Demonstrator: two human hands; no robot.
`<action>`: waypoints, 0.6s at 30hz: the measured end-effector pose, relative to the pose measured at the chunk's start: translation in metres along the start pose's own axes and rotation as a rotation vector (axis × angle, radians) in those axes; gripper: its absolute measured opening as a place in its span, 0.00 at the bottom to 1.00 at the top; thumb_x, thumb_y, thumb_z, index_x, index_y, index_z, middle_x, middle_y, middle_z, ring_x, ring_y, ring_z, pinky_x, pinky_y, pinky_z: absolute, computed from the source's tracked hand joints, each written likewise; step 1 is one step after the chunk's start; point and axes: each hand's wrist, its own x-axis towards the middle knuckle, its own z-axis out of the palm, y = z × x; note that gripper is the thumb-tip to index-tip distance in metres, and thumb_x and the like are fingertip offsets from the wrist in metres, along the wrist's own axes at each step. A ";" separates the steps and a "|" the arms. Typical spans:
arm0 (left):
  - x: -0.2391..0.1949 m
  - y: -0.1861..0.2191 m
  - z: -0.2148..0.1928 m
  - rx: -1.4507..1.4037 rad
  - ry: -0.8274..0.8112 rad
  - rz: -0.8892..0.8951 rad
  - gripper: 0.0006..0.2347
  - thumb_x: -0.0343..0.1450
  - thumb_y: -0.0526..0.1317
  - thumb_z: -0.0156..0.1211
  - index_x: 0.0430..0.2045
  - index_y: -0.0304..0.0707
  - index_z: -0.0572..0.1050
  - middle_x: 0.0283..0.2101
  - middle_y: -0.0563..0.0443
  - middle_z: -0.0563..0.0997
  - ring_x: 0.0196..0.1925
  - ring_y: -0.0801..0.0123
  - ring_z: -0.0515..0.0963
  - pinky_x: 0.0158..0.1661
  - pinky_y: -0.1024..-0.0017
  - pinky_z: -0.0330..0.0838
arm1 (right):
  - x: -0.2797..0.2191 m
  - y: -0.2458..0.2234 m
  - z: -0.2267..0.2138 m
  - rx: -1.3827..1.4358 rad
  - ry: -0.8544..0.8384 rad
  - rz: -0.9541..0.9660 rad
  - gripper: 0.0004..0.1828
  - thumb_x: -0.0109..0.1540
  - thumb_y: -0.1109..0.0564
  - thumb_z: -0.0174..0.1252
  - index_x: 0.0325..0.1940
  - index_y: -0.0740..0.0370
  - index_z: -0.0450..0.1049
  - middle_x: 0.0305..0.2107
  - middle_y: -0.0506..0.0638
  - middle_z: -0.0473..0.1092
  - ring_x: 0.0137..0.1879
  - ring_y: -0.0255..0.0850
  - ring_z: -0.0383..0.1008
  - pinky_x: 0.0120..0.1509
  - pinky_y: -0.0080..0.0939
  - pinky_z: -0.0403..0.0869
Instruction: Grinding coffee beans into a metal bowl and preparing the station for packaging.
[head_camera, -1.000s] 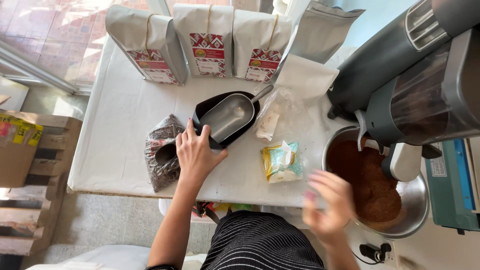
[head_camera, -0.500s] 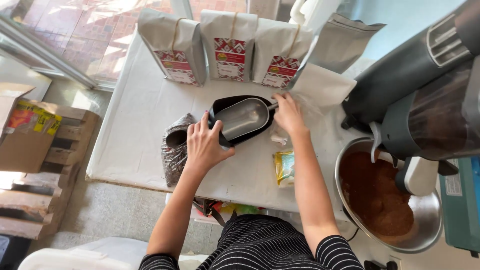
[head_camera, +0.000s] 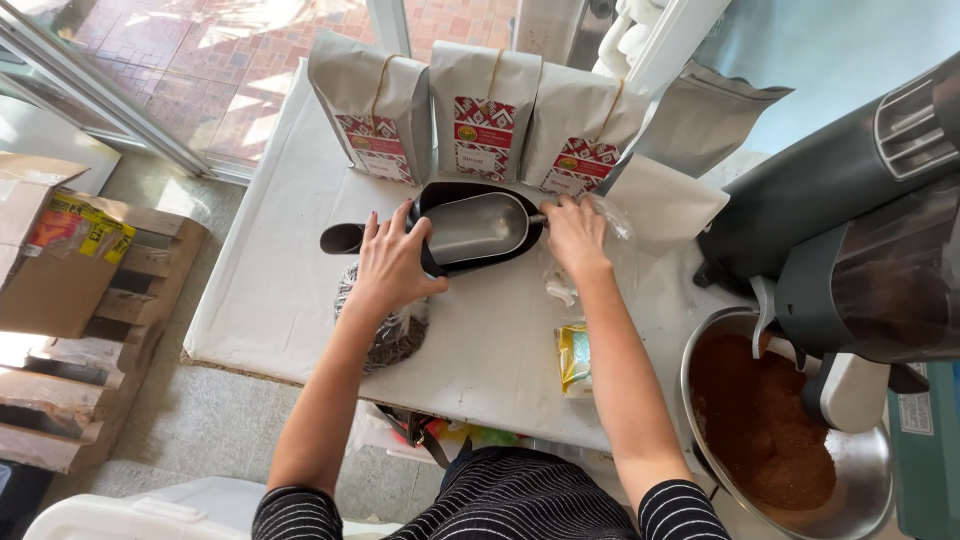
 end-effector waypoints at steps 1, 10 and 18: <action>0.006 -0.006 0.002 0.000 0.002 0.001 0.29 0.46 0.54 0.73 0.34 0.46 0.67 0.64 0.32 0.70 0.55 0.37 0.79 0.63 0.42 0.58 | 0.005 0.004 0.007 -0.001 0.002 0.000 0.18 0.60 0.64 0.55 0.50 0.49 0.80 0.43 0.52 0.73 0.50 0.60 0.76 0.46 0.60 0.79; 0.052 -0.047 0.011 -0.028 -0.057 0.084 0.28 0.46 0.53 0.73 0.34 0.48 0.67 0.67 0.38 0.68 0.58 0.38 0.78 0.66 0.38 0.54 | 0.033 0.023 0.043 -0.043 -0.026 0.008 0.22 0.57 0.65 0.60 0.52 0.44 0.80 0.41 0.51 0.76 0.40 0.59 0.82 0.43 0.62 0.80; 0.063 -0.054 0.003 -0.095 -0.102 0.140 0.28 0.48 0.53 0.72 0.36 0.47 0.65 0.68 0.38 0.67 0.62 0.38 0.75 0.67 0.43 0.56 | 0.034 0.020 0.027 -0.004 -0.053 -0.013 0.24 0.51 0.66 0.70 0.51 0.52 0.82 0.43 0.56 0.77 0.42 0.61 0.82 0.46 0.63 0.79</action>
